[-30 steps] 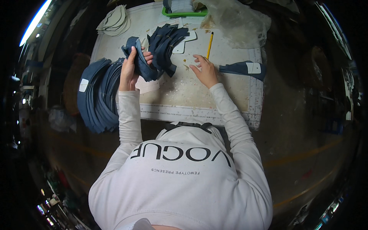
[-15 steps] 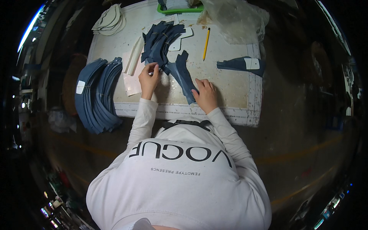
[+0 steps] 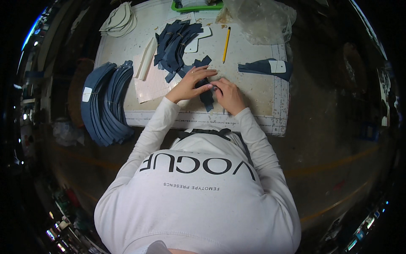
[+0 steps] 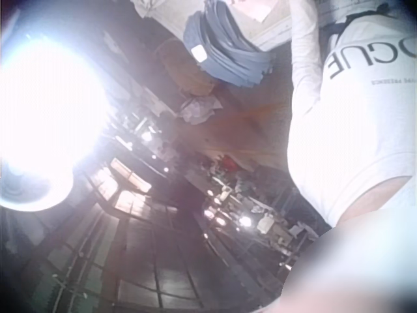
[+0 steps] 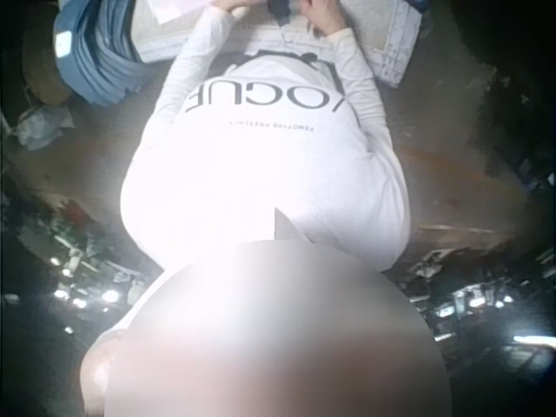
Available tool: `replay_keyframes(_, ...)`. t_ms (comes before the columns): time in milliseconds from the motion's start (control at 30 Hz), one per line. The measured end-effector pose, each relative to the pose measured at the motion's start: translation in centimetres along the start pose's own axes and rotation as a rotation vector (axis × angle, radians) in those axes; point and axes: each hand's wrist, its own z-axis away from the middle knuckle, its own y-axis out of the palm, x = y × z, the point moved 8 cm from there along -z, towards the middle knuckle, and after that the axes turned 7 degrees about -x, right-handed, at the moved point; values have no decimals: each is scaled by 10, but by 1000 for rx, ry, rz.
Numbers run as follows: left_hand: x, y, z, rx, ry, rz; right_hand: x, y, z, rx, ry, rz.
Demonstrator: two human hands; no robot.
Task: The person places a white template onto a blue fabric piece, traces its outline with a pencil, and cuts along the marked line using a cutting tool. They repeat this process for multiple fabric pieces, stacking the cut pieces on the table.
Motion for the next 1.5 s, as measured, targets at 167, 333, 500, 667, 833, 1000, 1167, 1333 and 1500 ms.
replay_keyframes(167, 47, 16, -7, 352, -507, 439, -17, -52, -19, 156, 250, -209)
replay_keyframes(333, 74, 7, 50, 438, -811, 519, -67, -22, 12, 520, 589, -700)
replay_keyframes(500, 93, -23, 110, 293, -797, -199, -103, -64, 21, -63, 333, 283)
replay_keyframes(667, 101, -55, 145, 74, -949, -259, -75, -33, 42, 58, 290, 131)
replay_keyframes(833, 80, -47, 129, -43, -847, -24, -48, -6, 29, 10, 122, 172)
replay_keyframes(1000, 59, -28, 121, 81, -788, -153, -26, 12, 3, 62, 65, 55)
replay_keyframes(1167, 46, -35, 93, 31, -763, 135, 31, 15, -27, 59, -184, -50)
replay_keyframes(1333, 14, -66, 24, -500, -577, 807, 69, -5, -67, 87, -75, -291)
replay_keyframes(1500, -5, -32, 10, -104, -755, 1081, 67, -42, -87, -25, 93, -609)
